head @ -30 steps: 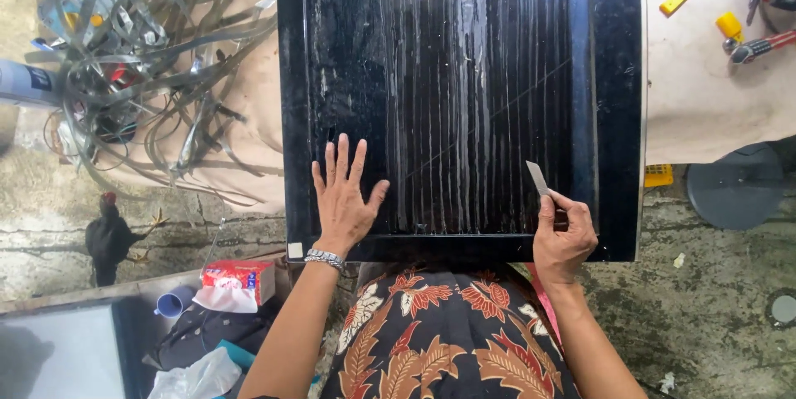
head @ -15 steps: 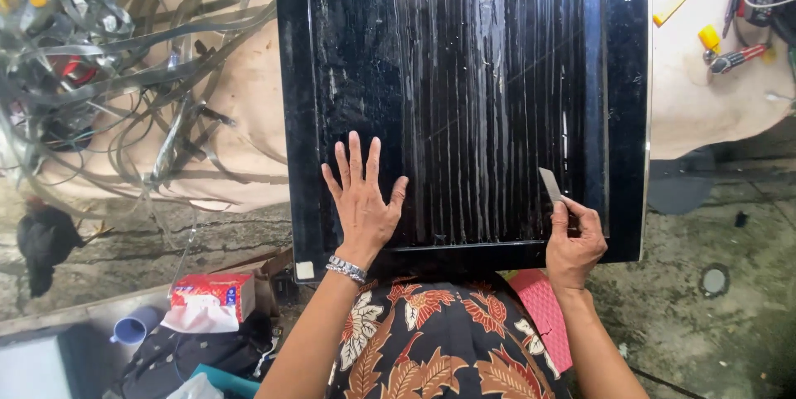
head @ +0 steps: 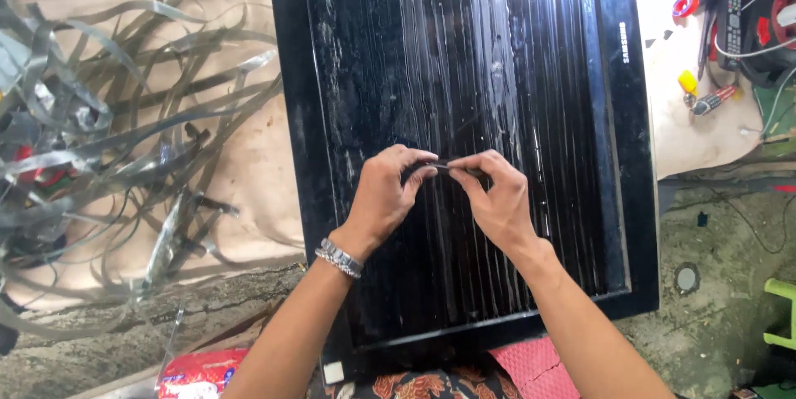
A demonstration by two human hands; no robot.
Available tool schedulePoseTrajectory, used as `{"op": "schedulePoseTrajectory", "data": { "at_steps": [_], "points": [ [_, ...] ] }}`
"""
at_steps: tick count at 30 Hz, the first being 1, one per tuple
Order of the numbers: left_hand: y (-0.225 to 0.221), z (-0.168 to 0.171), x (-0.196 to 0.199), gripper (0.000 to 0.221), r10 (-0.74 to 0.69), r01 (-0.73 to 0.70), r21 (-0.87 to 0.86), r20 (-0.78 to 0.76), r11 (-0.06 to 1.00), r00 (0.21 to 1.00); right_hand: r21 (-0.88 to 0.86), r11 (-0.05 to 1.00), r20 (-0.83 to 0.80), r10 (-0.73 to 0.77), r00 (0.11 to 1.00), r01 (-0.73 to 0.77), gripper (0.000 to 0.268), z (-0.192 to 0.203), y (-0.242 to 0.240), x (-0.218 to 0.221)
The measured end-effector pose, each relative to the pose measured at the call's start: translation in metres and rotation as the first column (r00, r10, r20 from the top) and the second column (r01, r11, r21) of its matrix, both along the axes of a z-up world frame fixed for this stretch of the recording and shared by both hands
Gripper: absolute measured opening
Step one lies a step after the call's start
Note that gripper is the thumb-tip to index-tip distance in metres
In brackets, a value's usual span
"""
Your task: Using a small hand scraper to remove a polarizing or protective film from a television screen.
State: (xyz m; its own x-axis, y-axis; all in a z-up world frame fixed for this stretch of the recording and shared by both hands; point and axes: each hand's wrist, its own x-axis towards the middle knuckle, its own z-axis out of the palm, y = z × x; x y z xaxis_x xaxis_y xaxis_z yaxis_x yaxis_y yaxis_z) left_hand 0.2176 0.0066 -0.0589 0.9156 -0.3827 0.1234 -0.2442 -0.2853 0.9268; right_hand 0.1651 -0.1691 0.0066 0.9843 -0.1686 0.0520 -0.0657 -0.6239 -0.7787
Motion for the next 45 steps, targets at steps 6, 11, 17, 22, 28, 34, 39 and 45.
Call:
{"op": "schedulePoseTrajectory", "data": {
  "at_steps": [6,11,17,22,28,34,39,45],
  "points": [
    [-0.021,-0.001,0.090,0.009,0.135,-0.149,0.120,0.122,0.981,0.983,-0.142,0.979,0.092,0.162,0.983,-0.148,0.005,-0.008,-0.019,0.105],
    [-0.043,-0.011,0.160,0.008,0.307,-0.317,0.127,0.095,0.940,0.947,-0.113,0.964,0.071,0.248,0.966,-0.239,0.007,-0.026,-0.036,0.187],
    [-0.054,-0.015,0.176,0.016,0.414,-0.388,0.261,-0.052,0.884,0.909,-0.057,0.982,-0.083,0.178,0.981,-0.183,0.022,-0.052,-0.041,0.218],
    [-0.054,-0.016,0.172,0.017,0.421,-0.374,0.313,-0.095,0.873,0.902,-0.061,0.978,-0.188,0.187,0.964,-0.201,0.024,-0.054,-0.041,0.211],
    [-0.053,-0.013,0.147,0.018,0.408,-0.331,0.407,-0.117,0.851,0.905,-0.097,0.971,-0.238,0.190,0.953,-0.218,0.024,-0.045,-0.037,0.186],
    [-0.053,-0.003,0.121,0.017,0.426,-0.339,0.363,-0.192,0.868,0.884,-0.111,0.967,-0.240,0.197,0.951,-0.228,0.020,-0.042,-0.033,0.161],
    [-0.053,-0.017,0.102,0.014,0.396,-0.309,0.362,-0.197,0.880,0.897,-0.109,0.966,-0.259,0.201,0.945,-0.235,0.019,-0.047,-0.036,0.139],
    [-0.051,-0.041,0.070,0.016,0.360,-0.286,0.361,-0.157,0.888,0.919,-0.148,0.963,-0.233,0.189,0.954,-0.227,0.018,-0.050,-0.036,0.106]
  ]
}}
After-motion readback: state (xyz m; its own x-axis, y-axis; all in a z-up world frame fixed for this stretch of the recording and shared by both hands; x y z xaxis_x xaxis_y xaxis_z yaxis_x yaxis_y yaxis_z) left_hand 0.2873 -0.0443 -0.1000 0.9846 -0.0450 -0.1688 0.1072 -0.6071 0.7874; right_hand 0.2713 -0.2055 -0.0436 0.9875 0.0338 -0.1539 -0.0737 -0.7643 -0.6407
